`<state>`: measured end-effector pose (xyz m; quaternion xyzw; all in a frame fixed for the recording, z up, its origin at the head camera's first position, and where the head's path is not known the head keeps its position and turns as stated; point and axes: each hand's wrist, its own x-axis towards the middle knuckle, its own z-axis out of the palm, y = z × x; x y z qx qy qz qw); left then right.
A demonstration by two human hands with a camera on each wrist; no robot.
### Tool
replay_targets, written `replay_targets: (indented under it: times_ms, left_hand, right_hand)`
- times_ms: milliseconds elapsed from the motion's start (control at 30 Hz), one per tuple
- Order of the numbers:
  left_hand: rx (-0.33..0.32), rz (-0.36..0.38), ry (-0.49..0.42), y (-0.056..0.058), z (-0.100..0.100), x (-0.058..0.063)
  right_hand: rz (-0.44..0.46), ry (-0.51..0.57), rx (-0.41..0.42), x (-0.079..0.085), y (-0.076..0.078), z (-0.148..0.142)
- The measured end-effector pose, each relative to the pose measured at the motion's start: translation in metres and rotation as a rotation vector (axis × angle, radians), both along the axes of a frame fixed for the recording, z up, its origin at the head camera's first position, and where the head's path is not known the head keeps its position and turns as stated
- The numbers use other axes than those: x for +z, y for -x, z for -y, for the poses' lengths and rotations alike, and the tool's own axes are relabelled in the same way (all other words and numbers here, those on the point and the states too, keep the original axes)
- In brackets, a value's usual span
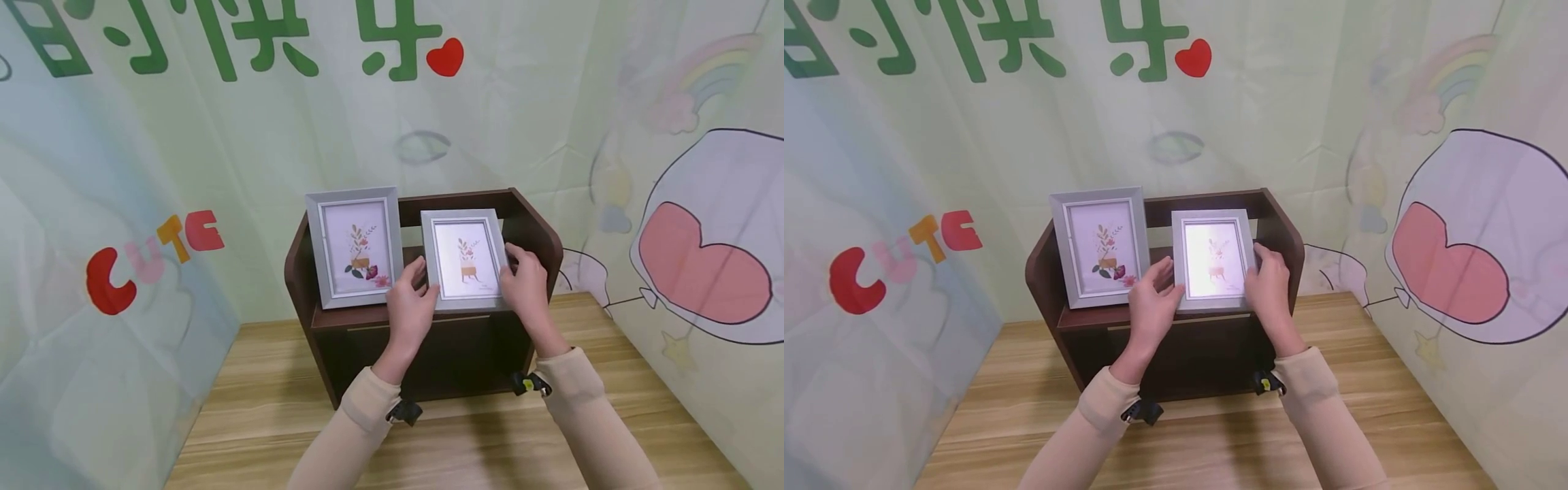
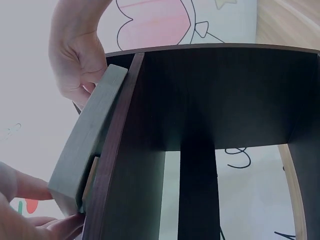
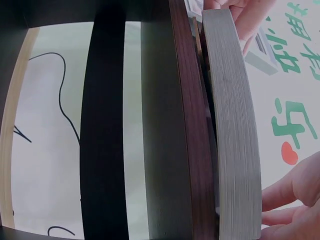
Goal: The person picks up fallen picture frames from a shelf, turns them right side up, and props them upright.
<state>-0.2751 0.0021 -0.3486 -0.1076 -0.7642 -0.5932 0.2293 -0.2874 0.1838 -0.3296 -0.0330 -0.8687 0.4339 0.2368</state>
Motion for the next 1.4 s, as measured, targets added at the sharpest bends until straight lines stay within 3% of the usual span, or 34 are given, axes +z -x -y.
replay_targets:
  times_ms: [167,400,967,1400]
  left_hand:
    - [-0.012,0.012,-0.009,-0.001,0.001,0.001]
    - [0.027,-0.013,0.021,0.001,-0.002,0.003]
    - [0.082,-0.112,0.008,0.010,0.002,0.008]
    - [0.079,-0.133,0.004,0.013,0.000,0.009]
  right_hand:
    - [-0.062,0.057,-0.006,0.003,0.000,-0.001]
    - [-0.120,0.154,0.053,0.005,0.000,-0.004]
    - [-0.186,0.198,0.138,0.009,0.002,-0.008]
    - [-0.284,0.213,0.114,0.004,0.002,-0.006]
